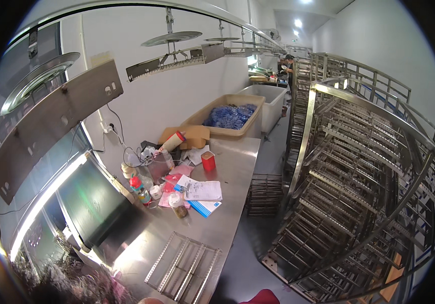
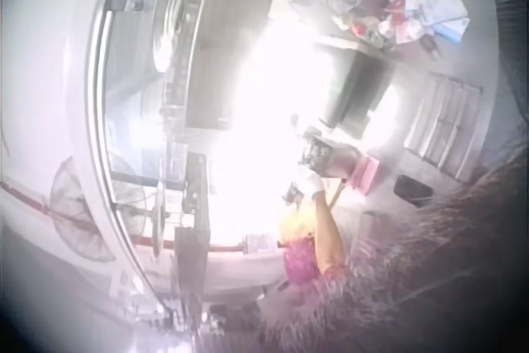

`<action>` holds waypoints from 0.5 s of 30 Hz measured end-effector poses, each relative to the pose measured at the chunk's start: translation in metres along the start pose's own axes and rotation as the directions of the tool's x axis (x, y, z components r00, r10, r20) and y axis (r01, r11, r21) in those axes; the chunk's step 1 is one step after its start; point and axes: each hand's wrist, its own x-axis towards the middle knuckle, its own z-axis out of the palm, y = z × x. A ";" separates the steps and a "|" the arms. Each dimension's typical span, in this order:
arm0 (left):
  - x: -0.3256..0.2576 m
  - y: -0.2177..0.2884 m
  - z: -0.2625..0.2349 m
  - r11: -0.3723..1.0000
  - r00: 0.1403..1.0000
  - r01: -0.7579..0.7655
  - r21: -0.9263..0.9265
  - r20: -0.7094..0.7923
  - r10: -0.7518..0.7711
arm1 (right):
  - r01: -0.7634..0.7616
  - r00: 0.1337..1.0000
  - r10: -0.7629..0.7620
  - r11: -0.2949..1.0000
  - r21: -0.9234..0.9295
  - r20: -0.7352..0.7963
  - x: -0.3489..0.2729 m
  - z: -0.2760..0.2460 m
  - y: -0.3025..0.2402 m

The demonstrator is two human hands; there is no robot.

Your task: The person puts on gloves and repeatedly picks pink decorative strands from a bin, then places them into slots on a metal rack. The person occasionally moves the rack to a nearby cart and returns to continue filling it.

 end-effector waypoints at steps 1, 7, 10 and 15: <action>-0.005 0.027 -0.031 0.881 0.959 -0.255 0.398 -0.010 0.282 | -0.009 1.000 0.009 1.000 -0.008 0.003 -0.003 0.001 0.000; -0.040 0.111 -0.258 0.939 0.922 -0.334 0.082 -0.179 0.343 | -0.014 1.000 0.014 1.000 -0.012 0.008 -0.020 0.014 -0.020; -0.096 0.125 -0.367 0.887 0.870 -0.449 0.110 -0.169 0.462 | 0.008 1.000 -0.008 1.000 -0.014 0.030 -0.029 0.030 -0.038; -0.185 0.085 -0.415 0.923 0.906 -0.384 0.024 -0.181 0.382 | -0.021 0.999 0.025 0.995 -0.100 0.037 -0.059 0.052 -0.045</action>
